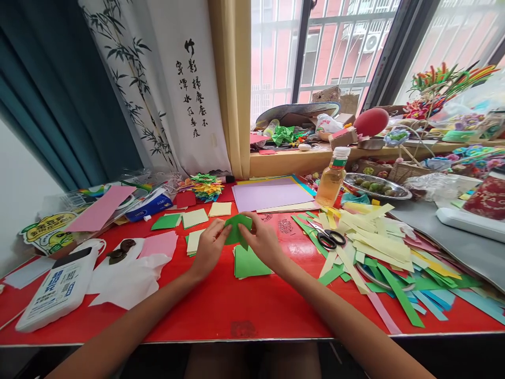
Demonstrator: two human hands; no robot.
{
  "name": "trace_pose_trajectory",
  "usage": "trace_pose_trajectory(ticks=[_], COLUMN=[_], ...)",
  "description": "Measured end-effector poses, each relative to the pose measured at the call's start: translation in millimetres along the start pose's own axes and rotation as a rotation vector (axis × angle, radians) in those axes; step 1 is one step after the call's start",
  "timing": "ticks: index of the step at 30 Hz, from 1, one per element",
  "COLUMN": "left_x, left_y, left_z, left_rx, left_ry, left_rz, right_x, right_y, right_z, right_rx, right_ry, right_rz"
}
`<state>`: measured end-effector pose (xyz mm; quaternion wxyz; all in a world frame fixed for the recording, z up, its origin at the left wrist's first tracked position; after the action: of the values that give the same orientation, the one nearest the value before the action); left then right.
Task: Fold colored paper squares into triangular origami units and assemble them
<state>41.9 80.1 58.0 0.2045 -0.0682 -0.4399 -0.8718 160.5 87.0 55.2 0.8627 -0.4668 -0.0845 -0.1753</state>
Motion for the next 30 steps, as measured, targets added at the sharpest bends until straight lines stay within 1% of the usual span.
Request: trace_pose_trajectory(ticks=[3, 6, 8, 9, 11, 13, 16, 17, 19, 21, 23, 24, 30], left_x=[0.5, 7.0, 11.7, 13.0, 13.9, 13.5, 11.8, 9.7, 3.6, -2.0, -3.7, -3.8, -6.2], left_y=[-7, -12, -10, -7, 3, 16, 32, 35, 39, 41, 42, 42, 38], left_z=[0, 0, 0, 1, 1, 0, -5, -8, -15, -22, -26, -27, -25], left_rx=[0.036, 0.081, 0.056, 0.016, -0.127, -0.320, -0.630, -0.731, -0.910, -1.038, -1.101, -1.110, -1.062], left_ry=[0.012, 0.089, 0.134, 0.141, 0.138, 0.127, 0.116, 0.093, 0.009, -0.095, -0.156, -0.171, -0.248], left_rz=[-0.043, -0.072, -0.038, -0.004, 0.087, 0.196, 0.373, 0.424, 0.488, 0.504, 0.490, 0.484, 0.468], right_x=[-11, -21, -25, -27, -27, -25, -20, -19, -18, -17, -16, -15, -14], right_y=[13, 25, 29, 30, 31, 32, 34, 35, 36, 35, 32, 31, 35], right_z=[-2, -5, -7, -8, -8, -7, -6, -6, -6, -6, -5, -5, -7], right_rx=[-0.185, -0.362, -0.449, -0.477, -0.515, -0.531, -0.532, -0.539, -0.570, -0.596, -0.609, -0.615, -0.682], right_ry=[-0.075, -0.119, -0.140, -0.148, -0.146, -0.127, -0.125, -0.139, -0.169, -0.195, -0.210, -0.216, -0.219], right_rz=[0.176, 0.347, 0.446, 0.489, 0.551, 0.563, 0.500, 0.474, 0.437, 0.444, 0.492, 0.518, 0.558])
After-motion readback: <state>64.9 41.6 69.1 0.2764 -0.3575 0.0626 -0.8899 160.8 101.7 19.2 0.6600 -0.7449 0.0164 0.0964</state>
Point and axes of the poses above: each hand's wrist, its own z-axis towards the middle knuckle, its own x-axis out of the back of the hand, y = z × x, the point moved 9 cm from there along z, towards the middle knuckle, and after that the axes turned 12 degrees about y, right-handed, at the moved point
